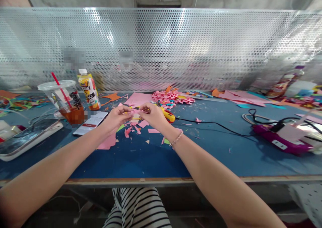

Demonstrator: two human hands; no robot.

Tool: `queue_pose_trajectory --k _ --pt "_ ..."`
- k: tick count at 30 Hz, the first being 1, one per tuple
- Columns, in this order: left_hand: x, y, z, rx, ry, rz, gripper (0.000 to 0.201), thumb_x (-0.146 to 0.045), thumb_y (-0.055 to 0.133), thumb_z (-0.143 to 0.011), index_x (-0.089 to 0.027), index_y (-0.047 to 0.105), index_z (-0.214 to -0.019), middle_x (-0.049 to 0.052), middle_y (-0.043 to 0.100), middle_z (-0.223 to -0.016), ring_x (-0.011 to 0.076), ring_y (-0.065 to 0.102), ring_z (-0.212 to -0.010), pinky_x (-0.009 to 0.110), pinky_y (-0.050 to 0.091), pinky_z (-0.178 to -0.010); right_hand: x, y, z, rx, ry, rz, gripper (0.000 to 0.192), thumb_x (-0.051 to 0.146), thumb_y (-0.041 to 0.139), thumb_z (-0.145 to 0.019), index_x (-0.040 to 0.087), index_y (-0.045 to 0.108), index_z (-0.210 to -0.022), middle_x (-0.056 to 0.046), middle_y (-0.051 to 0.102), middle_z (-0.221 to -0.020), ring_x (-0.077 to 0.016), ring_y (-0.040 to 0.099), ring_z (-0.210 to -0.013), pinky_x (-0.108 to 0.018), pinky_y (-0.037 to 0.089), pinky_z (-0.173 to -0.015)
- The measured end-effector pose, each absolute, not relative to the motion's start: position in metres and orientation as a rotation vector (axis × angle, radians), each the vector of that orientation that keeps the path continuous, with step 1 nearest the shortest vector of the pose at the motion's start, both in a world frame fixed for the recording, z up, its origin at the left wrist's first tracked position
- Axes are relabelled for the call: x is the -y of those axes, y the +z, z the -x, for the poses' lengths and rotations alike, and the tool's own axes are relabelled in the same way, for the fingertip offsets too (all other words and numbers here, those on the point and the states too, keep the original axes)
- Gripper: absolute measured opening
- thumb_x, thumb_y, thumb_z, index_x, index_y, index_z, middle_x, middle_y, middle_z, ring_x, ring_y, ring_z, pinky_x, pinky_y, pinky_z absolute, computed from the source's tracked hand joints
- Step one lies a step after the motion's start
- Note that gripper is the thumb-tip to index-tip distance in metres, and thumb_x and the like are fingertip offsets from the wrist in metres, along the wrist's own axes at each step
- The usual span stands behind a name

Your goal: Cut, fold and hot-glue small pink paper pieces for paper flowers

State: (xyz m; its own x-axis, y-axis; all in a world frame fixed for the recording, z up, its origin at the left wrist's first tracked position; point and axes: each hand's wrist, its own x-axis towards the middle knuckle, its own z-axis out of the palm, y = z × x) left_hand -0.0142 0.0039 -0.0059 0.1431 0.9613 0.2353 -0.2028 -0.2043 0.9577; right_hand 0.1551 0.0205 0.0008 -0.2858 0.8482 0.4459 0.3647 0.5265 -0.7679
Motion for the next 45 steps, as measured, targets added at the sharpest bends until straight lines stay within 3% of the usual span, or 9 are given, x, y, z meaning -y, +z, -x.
queue_pose_trajectory --k 11,21,37,45 --pt "-0.0023 -0.0049 0.0139 -0.8 1.351 -1.309 0.024 -0.014 0.068 -0.059 -0.015 0.049 -0.074 -0.002 0.055 -0.07 0.0076 0.054 -0.064 0.025 0.046 -0.065 -0.0174 0.0026 -0.1537 1.845 0.713 0.944 0.016 0.029 0.057 -0.071 0.02 0.045 -0.076 0.001 0.055 -0.066 -0.0137 0.059 -0.059 -0.028 0.047 -0.055" --pt "-0.0003 -0.0029 0.0125 -0.752 1.339 -1.291 0.023 -0.011 0.065 -0.063 -0.016 0.046 -0.076 -0.003 0.055 -0.07 0.0104 0.061 -0.067 0.031 0.047 -0.074 -0.0177 0.0024 -0.1528 1.83 0.734 0.941 0.016 0.029 0.058 -0.07 0.021 0.046 -0.075 0.001 0.055 -0.065 -0.0137 0.059 -0.058 -0.028 0.047 -0.055" --pt "-0.0039 -0.0064 0.0142 -0.715 1.324 -1.333 0.022 -0.011 0.063 -0.065 -0.017 0.042 -0.071 -0.003 0.055 -0.068 0.0088 0.059 -0.066 0.031 0.046 -0.075 -0.0147 0.0045 -0.1532 1.848 0.66 0.98 0.015 0.031 0.058 -0.07 0.021 0.049 -0.076 0.0 0.056 -0.068 -0.0134 0.057 -0.061 -0.027 0.047 -0.054" --pt "-0.0037 -0.0018 0.0151 -0.831 1.383 -1.258 0.024 -0.012 0.067 -0.059 -0.017 0.044 -0.066 -0.004 0.05 -0.062 0.007 0.05 -0.06 0.022 0.038 -0.058 -0.0132 0.0078 -0.1508 1.738 0.817 0.901 0.017 0.032 0.055 -0.073 0.019 0.054 -0.084 -0.002 0.057 -0.077 -0.0121 0.058 -0.061 -0.03 0.051 -0.062"
